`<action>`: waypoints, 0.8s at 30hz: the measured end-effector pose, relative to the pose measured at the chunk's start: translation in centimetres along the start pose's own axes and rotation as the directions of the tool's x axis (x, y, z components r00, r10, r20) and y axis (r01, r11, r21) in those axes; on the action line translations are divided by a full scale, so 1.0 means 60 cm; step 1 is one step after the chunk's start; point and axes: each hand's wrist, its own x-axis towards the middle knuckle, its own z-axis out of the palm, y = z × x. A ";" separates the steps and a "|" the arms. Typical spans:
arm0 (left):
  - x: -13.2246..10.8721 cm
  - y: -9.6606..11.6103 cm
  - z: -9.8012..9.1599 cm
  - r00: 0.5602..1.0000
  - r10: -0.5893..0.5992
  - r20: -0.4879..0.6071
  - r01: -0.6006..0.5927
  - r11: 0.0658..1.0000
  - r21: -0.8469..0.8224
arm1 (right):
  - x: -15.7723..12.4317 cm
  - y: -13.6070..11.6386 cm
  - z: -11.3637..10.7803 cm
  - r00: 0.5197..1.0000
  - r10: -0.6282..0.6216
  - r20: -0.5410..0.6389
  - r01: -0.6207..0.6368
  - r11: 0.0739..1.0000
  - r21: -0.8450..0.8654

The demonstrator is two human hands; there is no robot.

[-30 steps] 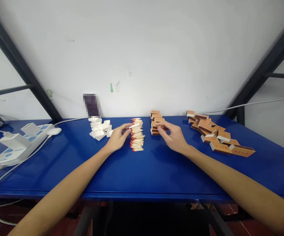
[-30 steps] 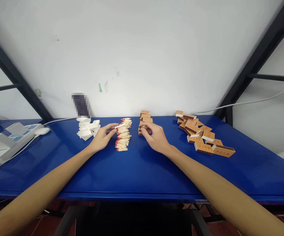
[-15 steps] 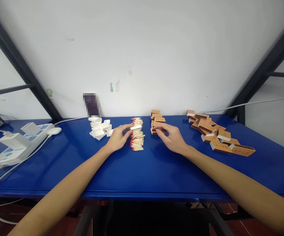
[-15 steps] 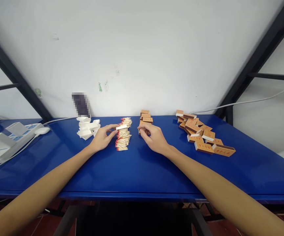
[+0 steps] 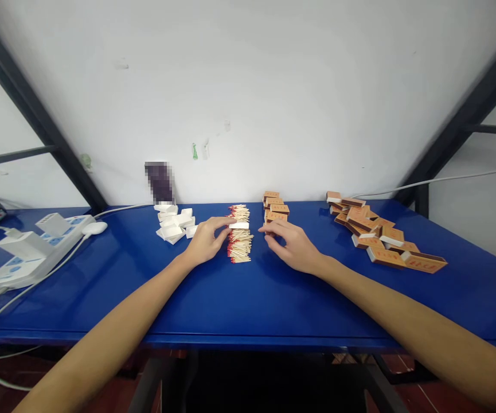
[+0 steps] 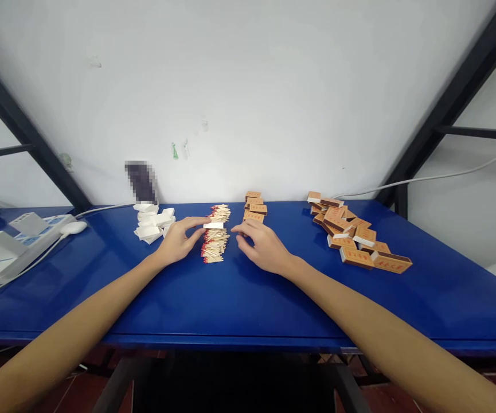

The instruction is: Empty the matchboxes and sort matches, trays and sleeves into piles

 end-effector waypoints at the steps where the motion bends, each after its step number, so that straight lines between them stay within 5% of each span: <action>1: 0.000 0.001 0.000 1.000 -0.005 -0.005 0.005 1.000 -0.002 | 0.001 -0.005 0.002 0.999 -0.044 0.031 0.045 0.999 -0.029; 6: 0.002 0.000 -0.001 0.999 -0.022 -0.041 0.023 1.000 0.011 | 0.014 -0.032 0.016 0.957 -0.207 0.205 0.240 0.958 -0.155; 11: 0.003 -0.004 -0.002 0.998 -0.015 -0.058 0.017 0.999 0.028 | 0.023 -0.040 0.021 0.928 -0.206 0.310 0.292 0.918 -0.266; 24: 0.009 -0.031 -0.026 0.982 -0.043 -0.184 0.070 0.988 0.141 | 0.015 -0.037 0.023 0.933 -0.215 0.290 0.301 0.906 -0.297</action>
